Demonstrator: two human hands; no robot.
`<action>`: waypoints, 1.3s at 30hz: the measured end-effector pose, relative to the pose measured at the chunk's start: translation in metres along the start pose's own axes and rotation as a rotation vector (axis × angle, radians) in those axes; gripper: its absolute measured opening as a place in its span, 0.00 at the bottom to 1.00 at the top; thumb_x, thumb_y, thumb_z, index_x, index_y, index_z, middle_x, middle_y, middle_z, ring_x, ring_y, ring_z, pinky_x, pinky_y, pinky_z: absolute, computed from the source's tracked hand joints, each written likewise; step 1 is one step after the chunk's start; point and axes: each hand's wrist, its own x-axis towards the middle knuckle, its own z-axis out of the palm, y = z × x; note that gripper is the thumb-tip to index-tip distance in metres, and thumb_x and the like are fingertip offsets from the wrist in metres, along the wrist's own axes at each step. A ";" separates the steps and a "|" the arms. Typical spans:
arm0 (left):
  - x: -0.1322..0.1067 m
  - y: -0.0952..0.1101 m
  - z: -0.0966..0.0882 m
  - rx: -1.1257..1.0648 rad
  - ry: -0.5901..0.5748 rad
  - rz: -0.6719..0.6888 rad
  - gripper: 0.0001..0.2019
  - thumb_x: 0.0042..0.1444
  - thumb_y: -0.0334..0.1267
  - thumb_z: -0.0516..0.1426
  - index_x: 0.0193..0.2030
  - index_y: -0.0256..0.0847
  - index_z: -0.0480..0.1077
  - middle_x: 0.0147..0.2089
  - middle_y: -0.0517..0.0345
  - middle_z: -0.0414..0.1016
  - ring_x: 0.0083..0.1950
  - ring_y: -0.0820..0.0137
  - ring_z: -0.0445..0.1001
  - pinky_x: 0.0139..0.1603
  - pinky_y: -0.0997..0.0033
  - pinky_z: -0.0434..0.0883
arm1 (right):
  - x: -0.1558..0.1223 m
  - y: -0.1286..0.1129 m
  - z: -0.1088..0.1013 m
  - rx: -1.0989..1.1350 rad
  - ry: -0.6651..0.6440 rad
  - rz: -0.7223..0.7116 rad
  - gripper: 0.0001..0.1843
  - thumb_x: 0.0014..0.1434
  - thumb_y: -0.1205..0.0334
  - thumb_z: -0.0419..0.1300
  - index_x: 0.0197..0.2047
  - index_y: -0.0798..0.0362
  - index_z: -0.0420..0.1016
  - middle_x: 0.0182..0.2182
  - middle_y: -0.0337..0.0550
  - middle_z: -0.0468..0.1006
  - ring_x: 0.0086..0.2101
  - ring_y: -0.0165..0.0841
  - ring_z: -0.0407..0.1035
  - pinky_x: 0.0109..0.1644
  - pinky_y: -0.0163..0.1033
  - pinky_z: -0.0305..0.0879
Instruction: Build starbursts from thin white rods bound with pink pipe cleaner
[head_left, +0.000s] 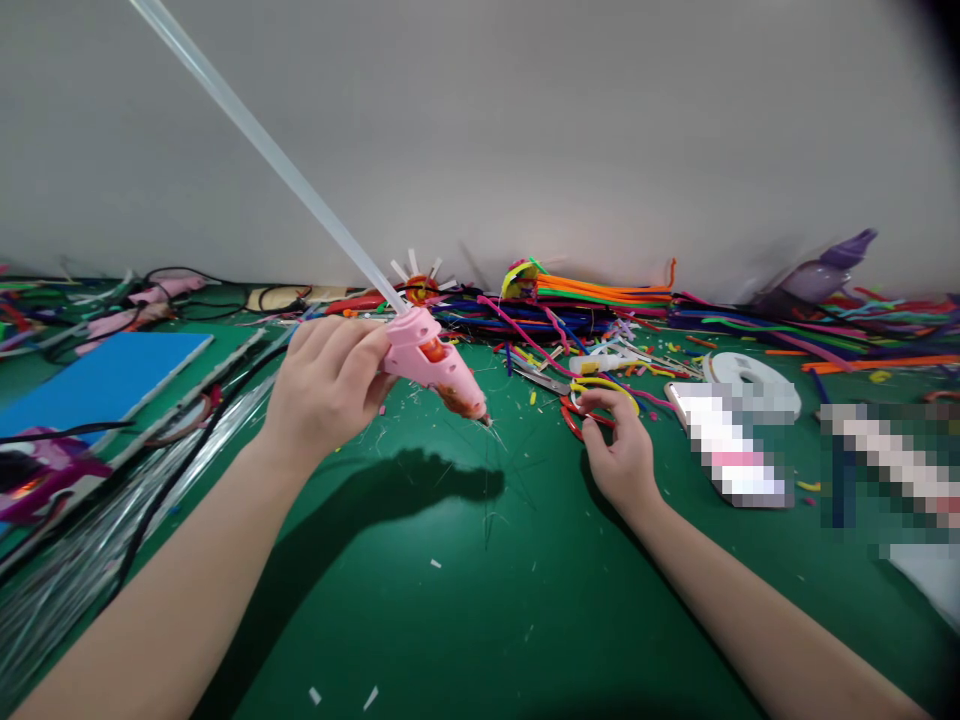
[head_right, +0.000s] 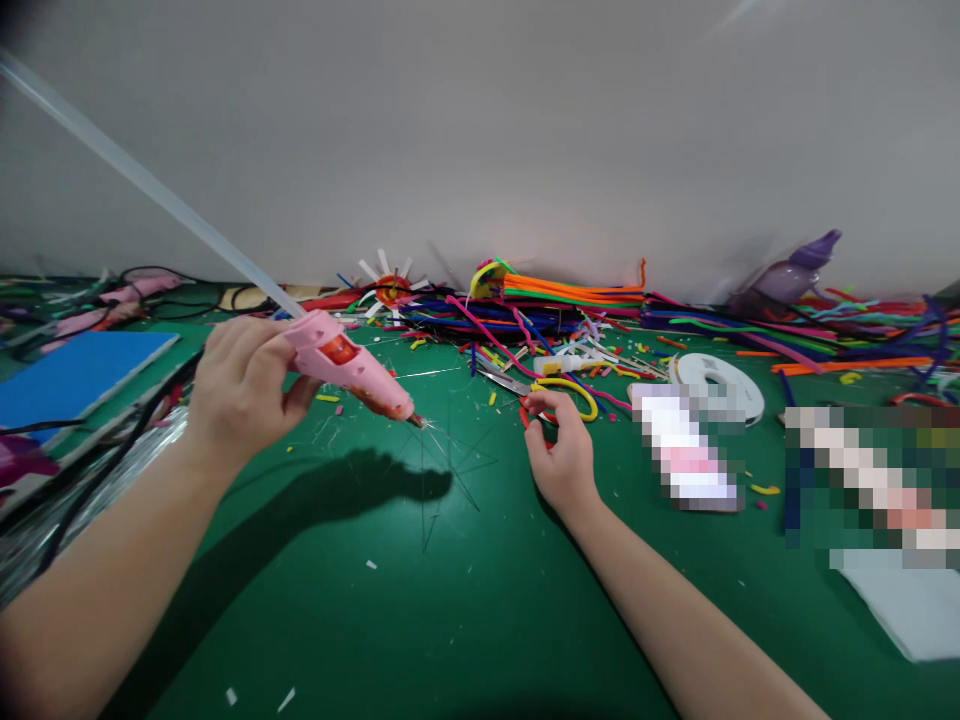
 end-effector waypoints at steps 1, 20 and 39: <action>0.000 0.000 0.000 -0.002 -0.007 -0.004 0.16 0.59 0.35 0.51 0.54 0.45 0.58 0.48 0.51 0.72 0.49 0.61 0.69 0.42 0.55 0.66 | 0.000 0.000 0.000 0.000 -0.001 0.001 0.13 0.56 0.69 0.53 0.45 0.50 0.66 0.39 0.44 0.73 0.40 0.35 0.69 0.45 0.45 0.68; 0.004 0.003 0.002 0.050 0.062 0.072 0.15 0.56 0.35 0.55 0.51 0.39 0.61 0.43 0.46 0.73 0.43 0.59 0.70 0.39 0.58 0.66 | 0.001 -0.002 0.000 -0.017 0.002 -0.024 0.13 0.56 0.69 0.52 0.45 0.50 0.67 0.38 0.45 0.73 0.40 0.35 0.69 0.45 0.45 0.68; 0.004 0.000 -0.002 0.054 0.018 0.011 0.15 0.57 0.32 0.52 0.52 0.41 0.60 0.44 0.48 0.72 0.44 0.60 0.70 0.40 0.55 0.67 | 0.001 -0.002 -0.001 0.013 0.000 -0.016 0.12 0.56 0.70 0.52 0.45 0.50 0.66 0.38 0.44 0.72 0.40 0.35 0.69 0.45 0.45 0.69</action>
